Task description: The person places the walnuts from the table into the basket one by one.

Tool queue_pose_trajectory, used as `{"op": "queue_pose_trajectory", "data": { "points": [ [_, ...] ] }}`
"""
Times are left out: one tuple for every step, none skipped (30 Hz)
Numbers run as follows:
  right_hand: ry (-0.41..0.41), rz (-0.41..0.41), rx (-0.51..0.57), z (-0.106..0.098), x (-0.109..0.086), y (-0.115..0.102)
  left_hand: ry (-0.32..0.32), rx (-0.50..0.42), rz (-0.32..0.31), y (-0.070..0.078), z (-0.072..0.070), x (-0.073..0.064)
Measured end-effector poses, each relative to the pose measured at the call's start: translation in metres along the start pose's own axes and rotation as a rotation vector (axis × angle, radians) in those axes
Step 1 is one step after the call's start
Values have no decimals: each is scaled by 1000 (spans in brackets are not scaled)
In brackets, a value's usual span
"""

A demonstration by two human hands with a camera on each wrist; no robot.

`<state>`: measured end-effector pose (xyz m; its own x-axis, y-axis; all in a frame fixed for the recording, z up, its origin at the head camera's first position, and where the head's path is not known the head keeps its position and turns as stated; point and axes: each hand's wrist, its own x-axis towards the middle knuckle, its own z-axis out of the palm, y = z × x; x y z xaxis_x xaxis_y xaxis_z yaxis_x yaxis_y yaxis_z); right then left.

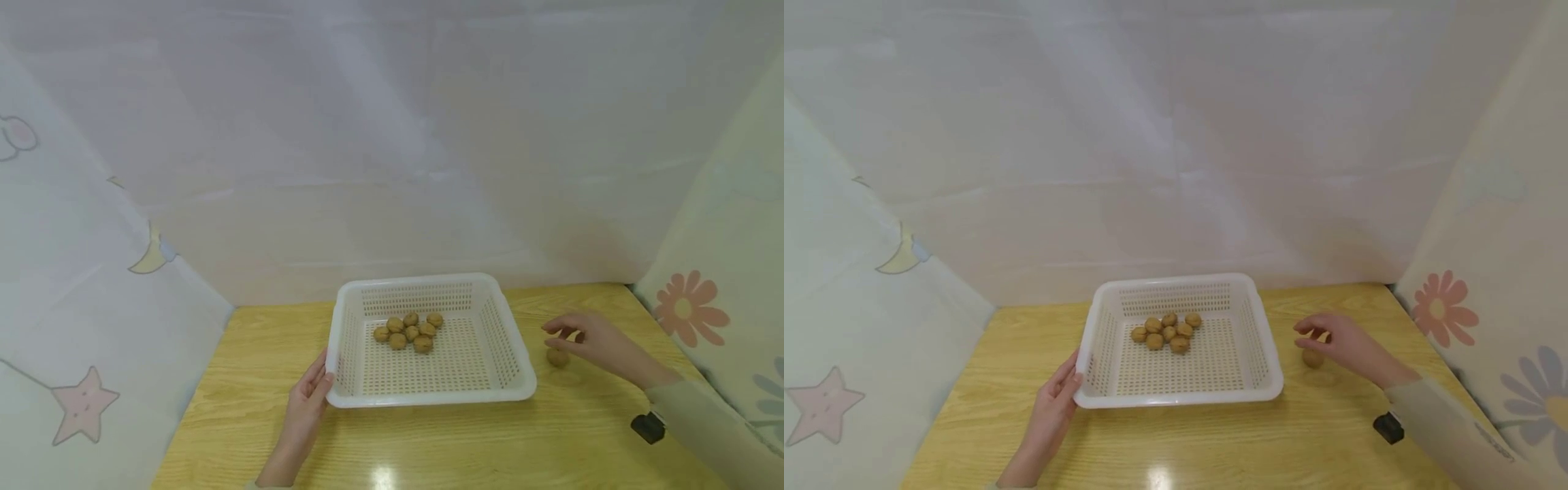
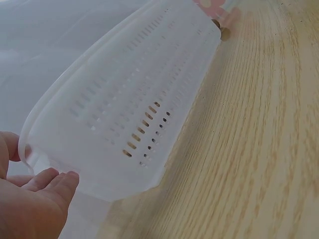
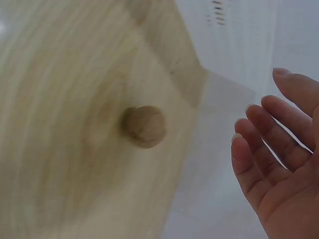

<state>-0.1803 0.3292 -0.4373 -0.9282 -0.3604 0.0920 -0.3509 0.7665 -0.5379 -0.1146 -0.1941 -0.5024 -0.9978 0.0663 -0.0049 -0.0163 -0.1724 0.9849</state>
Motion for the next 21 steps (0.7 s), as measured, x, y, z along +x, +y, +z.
{"op": "queue_pose_trajectory", "data": {
  "points": [
    [-1, 9, 1, 2, -3, 5, -1, 2, 2, 0, 0, 0],
    [-6, 16, 3, 4, -7, 9, -3, 2, 5, 1, 0, 0],
    [-7, 23, 4, 7, -10, 14, -2, 0, 5, 1, 0, 0],
    [-4, 35, 6, 10, -13, 19, -2, 1, 4, 1, 0, 0],
    [0, 47, 2, 12, -15, 23, -2, 1, 3, 1, 0, 0],
    [9, 57, -6, 15, -17, 27, -1, 0, 2, 2, 0, 0],
    [17, 59, -14, 18, -19, 31, 0, -2, 0, 2, 0, 0],
    [22, 67, -21, 20, -21, 35, 1, -2, 0, 2, 0, 0],
    [27, 85, -26, 23, -22, 38, 3, -4, -2, 2, 0, 0],
    [31, 99, -33, 25, -24, 41, 4, -5, -3, 2, 0, 0],
    [31, 109, -36, 27, -25, 44, 5, -6, -3, 2, 0, 0],
    [27, 122, -36, 29, -26, 46, 6, -6, -4, 2, 0, 0],
    [20, 136, -31, 30, -27, 48, 7, -6, -5, 2, 0, 0],
    [13, 152, -27, 32, -27, 51, 8, -5, -6, 1, 0, 0],
    [8, 160, -21, 34, -27, 52, 9, -5, -8, 1, 1, 0],
    [3, 168, -18, 36, -27, 54, 10, -4, -11, 1, 1, 0],
    [-2, 183, -14, 37, -26, 55, 11, -4, -12, 1, 1, 0],
    [-5, 192, -13, 38, -26, 57, 12, -5, -14, 1, 1, 0],
    [-6, 198, -8, 40, -25, 58, 13, -4, -16, 1, 1, 0],
    [-6, 204, -6, 41, -24, 60, 14, -5, -17, 1, 1, 0],
    [-7, 209, -3, 42, -23, 60, 16, -5, -19, 1, 1, -1]
  ]
}}
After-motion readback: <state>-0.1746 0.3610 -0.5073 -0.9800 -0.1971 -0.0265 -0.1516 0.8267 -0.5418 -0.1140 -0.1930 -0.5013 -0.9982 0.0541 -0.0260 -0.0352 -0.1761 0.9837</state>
